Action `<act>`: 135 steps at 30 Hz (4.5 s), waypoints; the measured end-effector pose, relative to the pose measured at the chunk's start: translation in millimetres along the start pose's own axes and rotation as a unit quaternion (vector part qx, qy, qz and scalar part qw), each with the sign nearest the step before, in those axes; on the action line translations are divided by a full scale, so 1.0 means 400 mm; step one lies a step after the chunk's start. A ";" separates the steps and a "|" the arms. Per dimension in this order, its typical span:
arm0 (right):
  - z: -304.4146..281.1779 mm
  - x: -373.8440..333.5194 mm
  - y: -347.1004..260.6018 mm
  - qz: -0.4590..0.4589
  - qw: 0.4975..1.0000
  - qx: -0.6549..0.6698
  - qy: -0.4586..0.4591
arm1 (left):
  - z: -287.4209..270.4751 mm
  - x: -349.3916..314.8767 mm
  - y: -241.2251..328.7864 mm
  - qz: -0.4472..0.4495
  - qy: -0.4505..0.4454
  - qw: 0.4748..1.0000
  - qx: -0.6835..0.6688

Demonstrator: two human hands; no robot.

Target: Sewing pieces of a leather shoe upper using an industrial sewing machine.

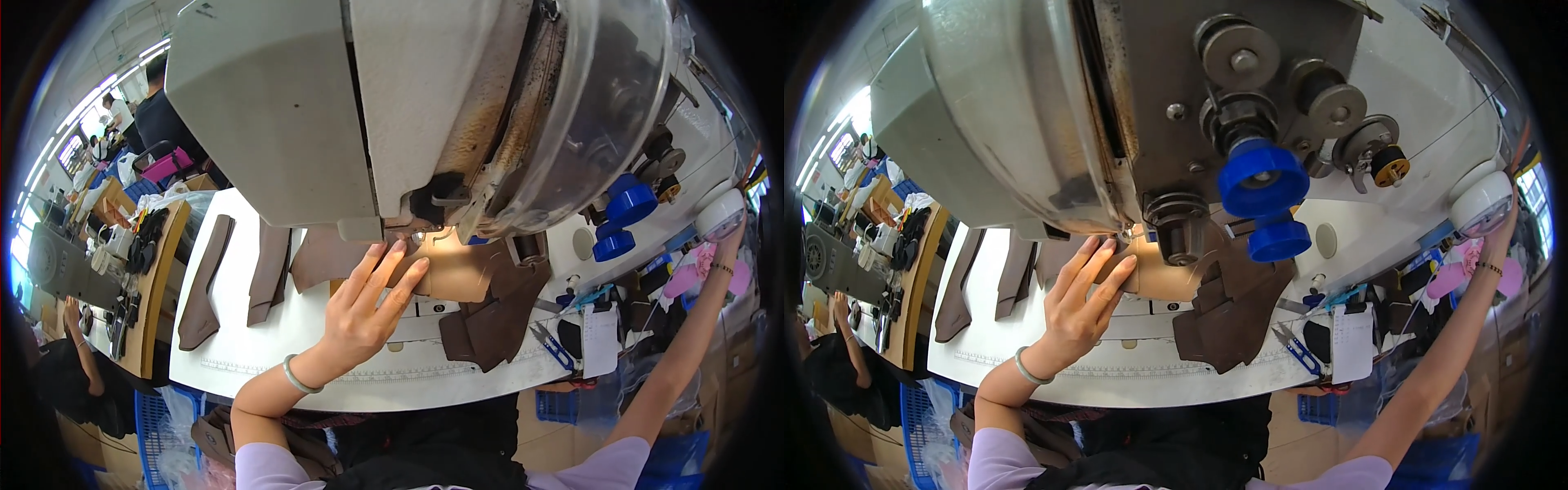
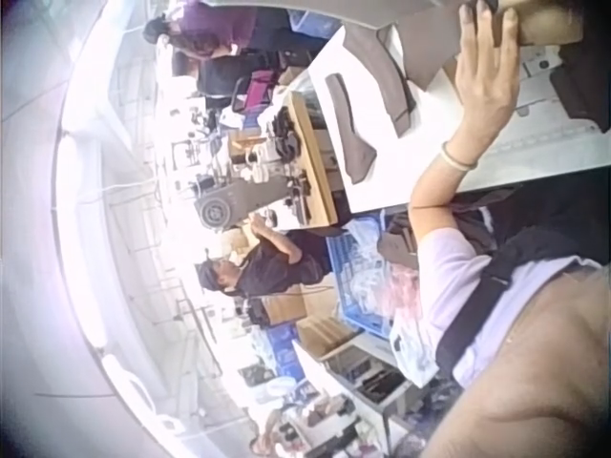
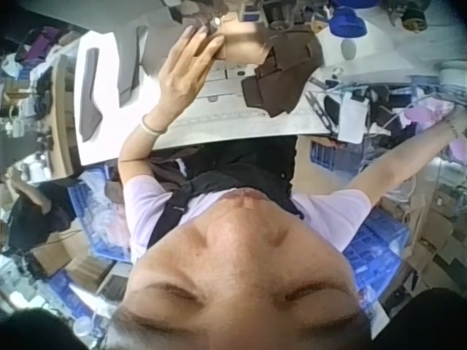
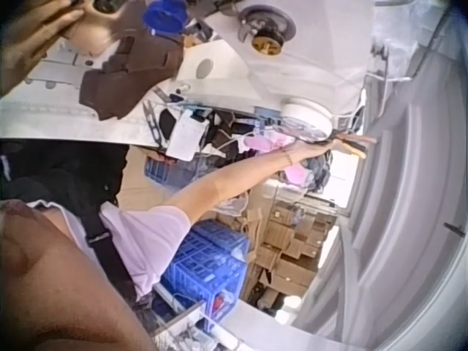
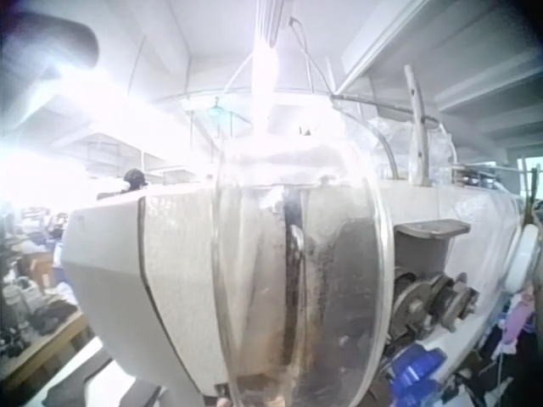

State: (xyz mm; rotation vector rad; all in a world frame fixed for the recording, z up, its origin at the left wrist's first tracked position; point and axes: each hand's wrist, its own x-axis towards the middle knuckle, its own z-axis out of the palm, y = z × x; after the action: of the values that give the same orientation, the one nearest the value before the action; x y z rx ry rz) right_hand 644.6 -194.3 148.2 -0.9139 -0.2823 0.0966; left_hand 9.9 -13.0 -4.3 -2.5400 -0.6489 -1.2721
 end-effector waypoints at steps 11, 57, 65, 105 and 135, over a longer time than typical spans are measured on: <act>0.020 -0.025 0.018 -0.016 1.000 0.006 -0.015 | -0.003 -0.002 0.001 0.002 -0.002 1.000 0.007; 0.427 -0.963 0.365 0.313 0.769 -0.097 -0.549 | -0.012 0.006 -0.013 0.010 -0.007 1.000 0.000; 0.322 -1.037 0.342 -0.312 0.749 -0.334 -0.480 | -0.041 0.011 0.000 0.013 -0.018 0.998 0.060; 0.342 -1.048 0.465 -0.589 0.609 -0.180 -0.500 | 0.038 0.008 -0.091 0.170 0.080 0.981 -0.052; 0.350 -1.042 0.455 -0.554 0.621 -0.184 -0.523 | 0.046 0.019 -0.112 0.194 0.121 0.971 -0.065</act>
State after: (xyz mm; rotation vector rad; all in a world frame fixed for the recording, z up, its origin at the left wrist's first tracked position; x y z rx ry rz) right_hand 212.3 -60.2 1.4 -0.8415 -2.0010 -0.6444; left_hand 5.1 35.6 -8.9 -2.3910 -0.0140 -1.4781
